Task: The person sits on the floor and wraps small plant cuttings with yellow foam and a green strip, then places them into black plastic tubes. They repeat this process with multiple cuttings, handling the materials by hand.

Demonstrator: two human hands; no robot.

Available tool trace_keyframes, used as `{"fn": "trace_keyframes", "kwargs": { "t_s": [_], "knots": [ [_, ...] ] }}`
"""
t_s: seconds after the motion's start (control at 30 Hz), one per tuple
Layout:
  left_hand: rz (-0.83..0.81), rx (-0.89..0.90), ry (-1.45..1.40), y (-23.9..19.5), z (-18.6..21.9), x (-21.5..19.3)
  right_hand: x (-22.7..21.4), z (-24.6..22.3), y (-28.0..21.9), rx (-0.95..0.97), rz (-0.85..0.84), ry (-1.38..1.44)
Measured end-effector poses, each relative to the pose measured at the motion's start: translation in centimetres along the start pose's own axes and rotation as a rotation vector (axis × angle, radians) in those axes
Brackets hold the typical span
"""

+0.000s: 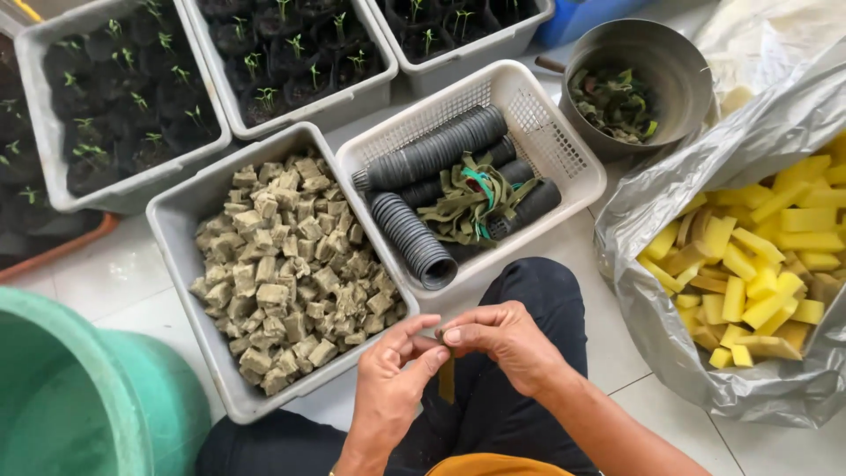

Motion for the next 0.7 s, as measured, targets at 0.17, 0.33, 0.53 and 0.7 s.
{"fn": "trace_keyframes", "kwargs": {
  "t_s": [0.17,0.33,0.53,0.7],
  "knots": [
    [-0.002,0.092,0.188,0.1,0.3,0.7,0.9,-0.4,-0.6,-0.272,0.122,-0.17],
    [0.191,0.23,0.495,-0.6,0.4,0.4,2.4,-0.8,-1.0,-0.344,0.145,-0.339],
    [0.282,0.17,0.225,-0.9,-1.7,-0.4,0.8,1.4,0.4,-0.123,0.08,-0.116],
    [0.225,0.209,0.417,-1.4,-0.1,0.2,0.0,3.0,0.6,-0.012,0.103,-0.004]
  ]
}}
Point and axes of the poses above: each hand's wrist, its own y-axis towards the middle knuckle, its own x-axis out of the palm, z = x × y, the point moved 4 cm from there along y, towards the middle knuckle, and after that the axes turned 8 degrees about x, right-handed, at the moved point
